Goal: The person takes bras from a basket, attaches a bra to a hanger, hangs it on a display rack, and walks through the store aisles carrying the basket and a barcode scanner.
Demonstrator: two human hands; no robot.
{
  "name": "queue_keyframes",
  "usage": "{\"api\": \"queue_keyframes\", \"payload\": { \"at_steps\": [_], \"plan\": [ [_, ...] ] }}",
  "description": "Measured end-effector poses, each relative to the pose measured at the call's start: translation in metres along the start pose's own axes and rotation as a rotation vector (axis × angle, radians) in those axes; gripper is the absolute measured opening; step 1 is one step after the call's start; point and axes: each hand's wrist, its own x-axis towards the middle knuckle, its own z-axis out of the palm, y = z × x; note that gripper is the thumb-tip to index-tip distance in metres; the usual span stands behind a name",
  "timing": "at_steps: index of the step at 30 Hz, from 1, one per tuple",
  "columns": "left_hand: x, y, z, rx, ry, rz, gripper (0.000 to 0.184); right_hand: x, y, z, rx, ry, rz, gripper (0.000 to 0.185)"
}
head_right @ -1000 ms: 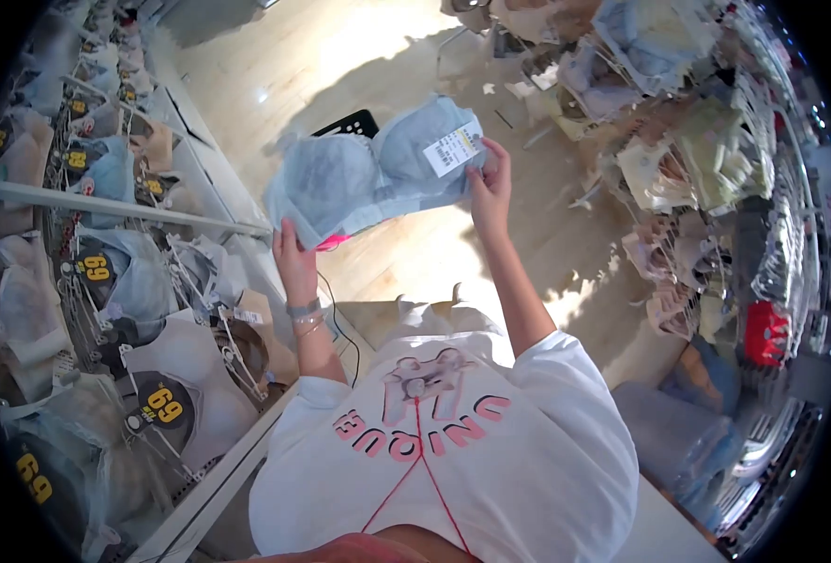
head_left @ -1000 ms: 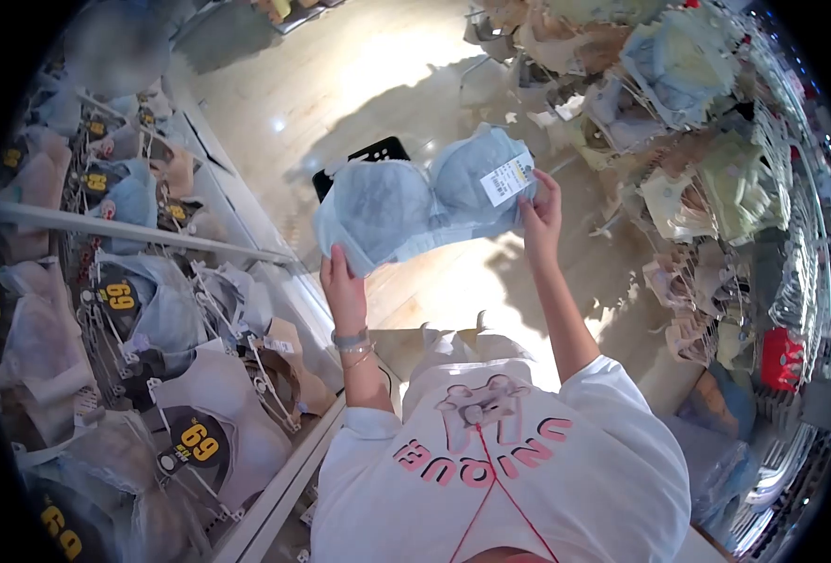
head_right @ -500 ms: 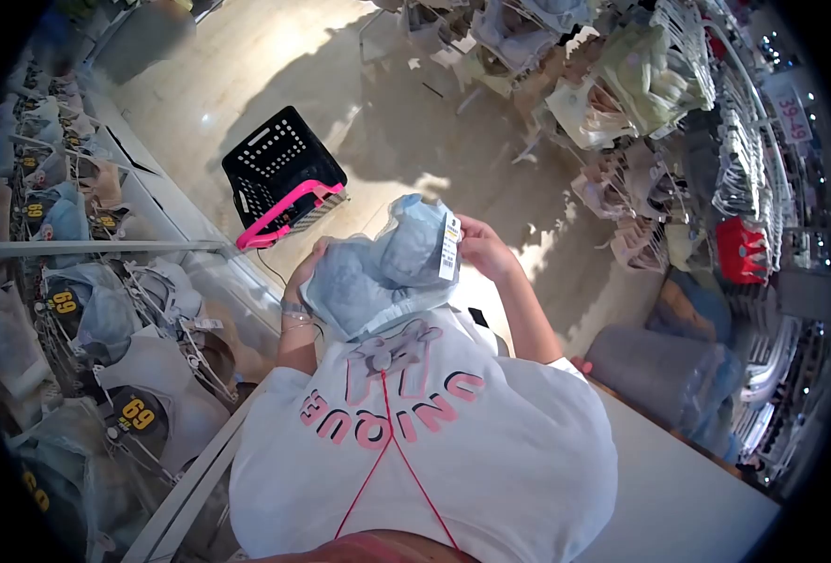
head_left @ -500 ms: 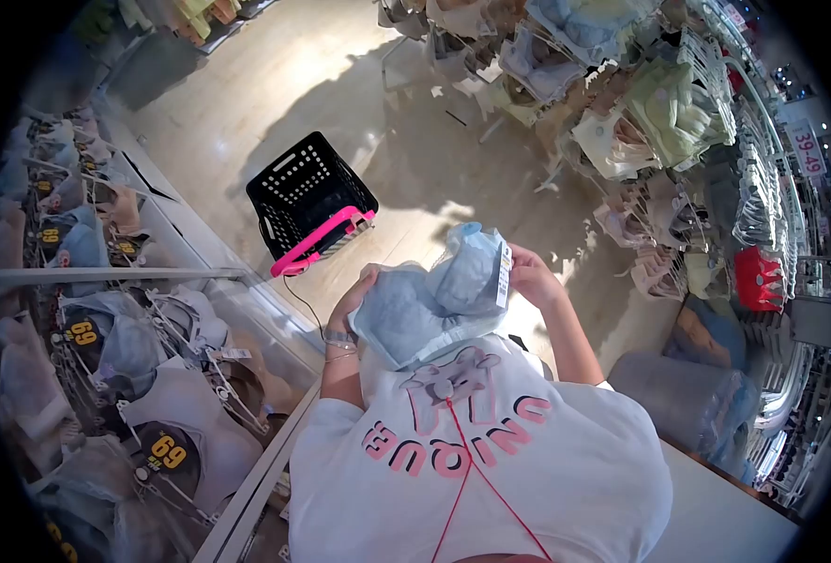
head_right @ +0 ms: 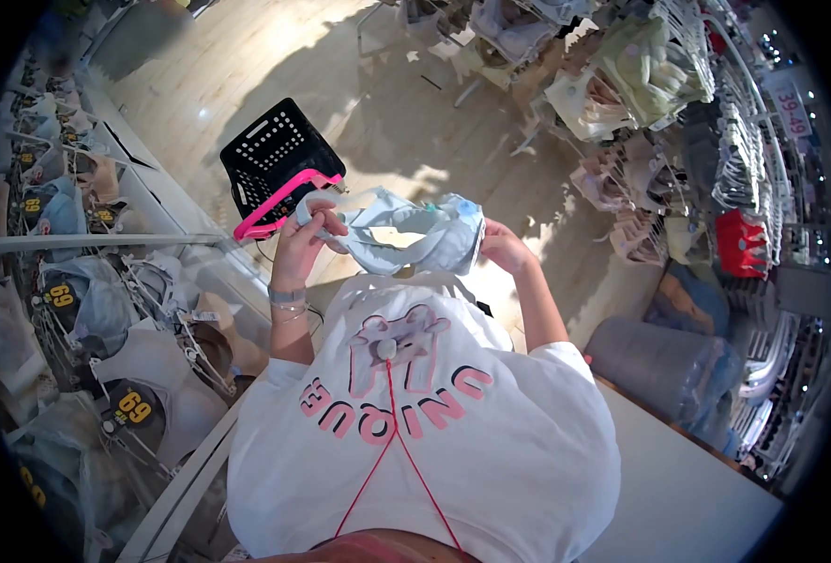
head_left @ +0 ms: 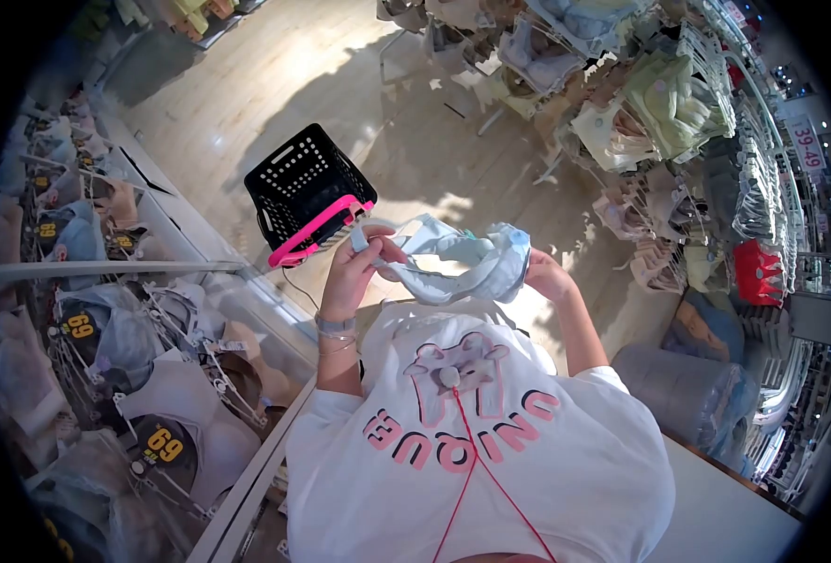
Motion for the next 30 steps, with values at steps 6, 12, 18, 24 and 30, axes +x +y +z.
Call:
{"api": "queue_keyframes", "payload": {
  "at_steps": [6, 12, 18, 24, 30],
  "plan": [
    [-0.010, 0.027, 0.038, 0.287, 0.005, 0.023, 0.026, -0.005, 0.031, -0.031, 0.162, -0.104, 0.182, 0.067],
    [-0.019, 0.039, 0.050, 0.421, 0.044, 0.053, 0.025, 0.026, 0.043, -0.027, 0.147, -0.039, 0.273, 0.087],
    [-0.026, 0.033, 0.041, 0.834, 0.207, 0.330, 0.019, 0.053, 0.024, -0.021, 0.037, -0.182, 0.098, 0.049],
    [-0.025, 0.042, 0.043, 1.205, 0.271, 0.533, 0.021, 0.080, 0.020, 0.021, -0.096, -0.201, 0.144, 0.039],
    [-0.022, 0.042, 0.037, 1.048, 0.295, 0.438, 0.018, 0.099, 0.032, 0.057, -0.129, -0.327, 0.081, 0.030]
  ]
}}
